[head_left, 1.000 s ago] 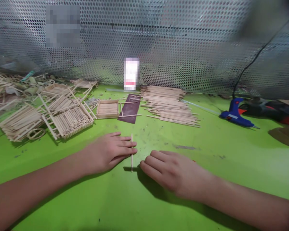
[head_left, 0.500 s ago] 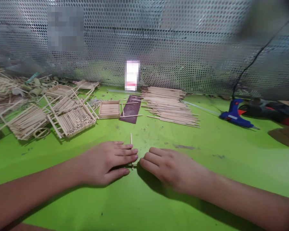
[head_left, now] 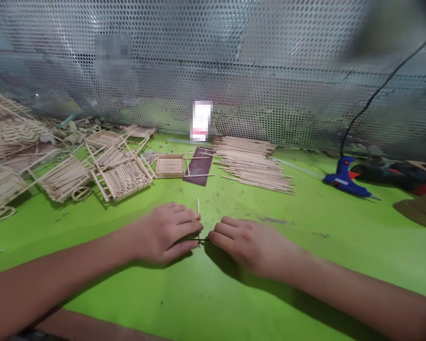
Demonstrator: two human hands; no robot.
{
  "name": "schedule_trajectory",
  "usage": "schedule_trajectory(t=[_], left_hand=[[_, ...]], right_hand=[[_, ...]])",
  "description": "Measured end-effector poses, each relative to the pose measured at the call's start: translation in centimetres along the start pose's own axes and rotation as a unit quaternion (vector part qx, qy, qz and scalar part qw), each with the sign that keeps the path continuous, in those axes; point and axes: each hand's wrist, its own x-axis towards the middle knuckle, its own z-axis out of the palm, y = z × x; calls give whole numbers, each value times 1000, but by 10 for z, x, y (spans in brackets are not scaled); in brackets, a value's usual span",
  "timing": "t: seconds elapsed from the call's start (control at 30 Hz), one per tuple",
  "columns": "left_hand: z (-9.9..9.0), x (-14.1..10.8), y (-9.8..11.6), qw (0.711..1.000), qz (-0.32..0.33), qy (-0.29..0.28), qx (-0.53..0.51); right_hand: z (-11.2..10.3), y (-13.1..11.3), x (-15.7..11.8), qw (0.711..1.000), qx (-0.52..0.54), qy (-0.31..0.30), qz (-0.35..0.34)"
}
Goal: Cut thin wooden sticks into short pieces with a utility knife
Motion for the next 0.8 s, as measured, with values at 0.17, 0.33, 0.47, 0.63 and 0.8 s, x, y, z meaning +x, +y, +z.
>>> schedule_trajectory(t=[0.17,0.33,0.47,0.63,0.8], left_hand=[[3,7,5,997,17,-42,66],[6,15,6,997,26,-44,60],[7,19,7,998,24,-47,38],[5,19,7,998,23,-50,22],[-5,1,2,998,14,-51,20]], right_hand=[[-1,0,0,1000,-5,-8,6],[-3,1,-3,1000,-4,-8,12],[-2,3,-6,1000,-1,-8,11],[0,3,-4,1000,-15,-8,5],[5,0,15,1000,-20,-14,0]])
